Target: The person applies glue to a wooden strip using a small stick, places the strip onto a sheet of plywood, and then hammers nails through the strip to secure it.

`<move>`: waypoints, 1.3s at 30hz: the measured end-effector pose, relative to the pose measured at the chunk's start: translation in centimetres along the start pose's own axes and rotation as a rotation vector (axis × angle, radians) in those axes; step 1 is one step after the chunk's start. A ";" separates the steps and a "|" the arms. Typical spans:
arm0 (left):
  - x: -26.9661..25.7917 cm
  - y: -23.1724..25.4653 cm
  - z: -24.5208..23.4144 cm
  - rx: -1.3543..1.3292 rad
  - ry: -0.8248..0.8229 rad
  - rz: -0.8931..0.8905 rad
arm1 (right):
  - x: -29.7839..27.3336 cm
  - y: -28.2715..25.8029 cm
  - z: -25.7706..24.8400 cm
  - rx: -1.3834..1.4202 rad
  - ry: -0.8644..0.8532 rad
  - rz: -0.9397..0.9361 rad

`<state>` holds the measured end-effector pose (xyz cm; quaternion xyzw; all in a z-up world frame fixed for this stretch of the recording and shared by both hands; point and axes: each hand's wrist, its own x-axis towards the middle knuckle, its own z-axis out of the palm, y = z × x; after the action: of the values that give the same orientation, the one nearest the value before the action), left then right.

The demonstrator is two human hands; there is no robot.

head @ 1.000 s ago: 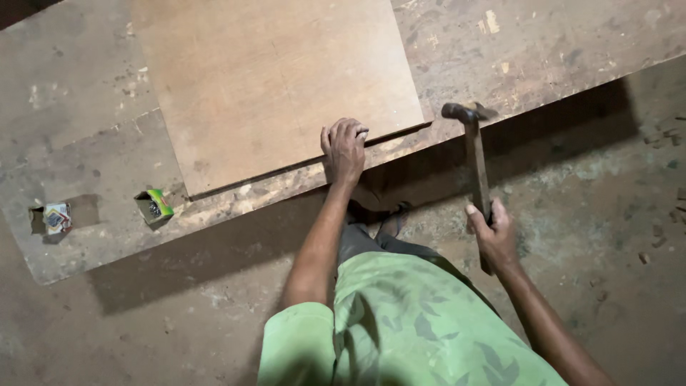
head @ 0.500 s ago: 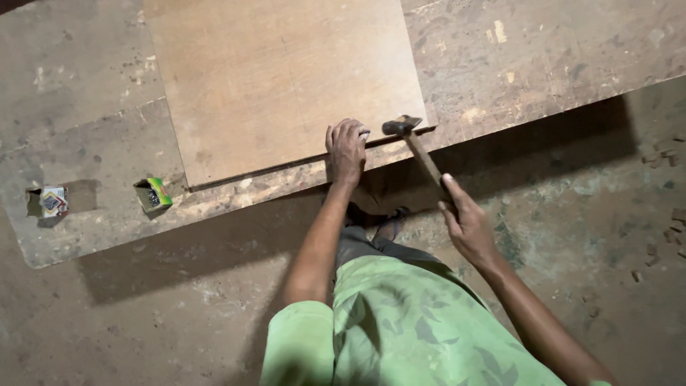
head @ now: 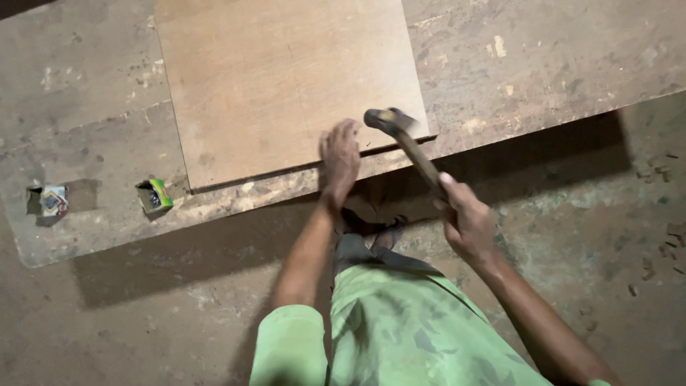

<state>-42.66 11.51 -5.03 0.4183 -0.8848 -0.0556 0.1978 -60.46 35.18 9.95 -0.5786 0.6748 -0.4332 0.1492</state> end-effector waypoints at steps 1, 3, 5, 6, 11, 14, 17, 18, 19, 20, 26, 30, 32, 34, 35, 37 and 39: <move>0.3 -0.6 -0.3 0.030 -0.007 -0.037 | -0.2 0.0 0.0 0.048 0.077 -0.072; 0.4 -1.4 -0.9 0.086 -0.025 -0.128 | -0.4 0.0 0.5 0.090 0.092 -0.050; 1.3 -1.7 -1.4 0.093 0.000 -0.139 | 0.6 0.1 1.9 0.078 -0.004 0.125; 1.1 -1.6 -1.6 0.098 0.008 -0.149 | 0.9 0.1 2.7 -0.078 -0.112 0.155; 0.8 -1.1 -2.3 0.191 0.047 -0.122 | 0.9 0.8 3.3 -0.200 -0.212 0.178; 1.2 -1.0 -2.3 0.214 0.061 -0.121 | -0.1 1.7 1.5 -0.003 0.028 0.043; 0.9 -1.1 -2.4 0.148 0.046 -0.158 | -1.3 2.1 2.0 0.139 0.171 0.072; 1.1 -1.0 -2.3 0.110 0.047 -0.174 | -1.4 2.2 2.5 0.075 0.063 0.176; 1.2 -0.9 -2.2 0.124 0.042 -0.168 | -1.3 2.2 3.1 -0.024 -0.091 0.298; 1.2 -0.9 -2.3 0.142 0.035 -0.160 | -1.2 2.2 3.8 -0.107 -0.228 0.419; 0.4 -0.6 -3.0 0.264 0.066 -0.104 | -1.0 2.1 3.0 -0.192 -0.094 0.055; 0.6 -0.9 -3.2 0.179 0.075 -0.132 | -1.6 3.2 2.0 -0.110 -0.071 0.245; 1.1 -0.8 -3.0 0.130 0.087 -0.134 | -1.8 3.7 2.3 -0.076 -0.048 0.339; 1.5 -0.7 -2.9 0.117 0.090 -0.137 | -1.7 3.7 3.5 -0.370 -0.435 0.470; 1.6 -0.8 -2.9 0.129 0.084 -0.139 | -1.7 3.4 4.0 -0.516 -0.630 0.535; 1.5 -1.1 -3.0 0.183 0.056 -0.136 | -1.5 2.4 4.5 -0.471 -0.449 0.391; 0.5 -0.6 -3.1 0.257 -0.004 -0.123 | -1.8 1.1 3.5 -0.388 -0.299 0.257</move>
<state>-41.23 10.96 -2.18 0.4934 -0.8577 0.0456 0.1371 -58.23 35.29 6.56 -0.5634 0.7835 -0.1832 0.1873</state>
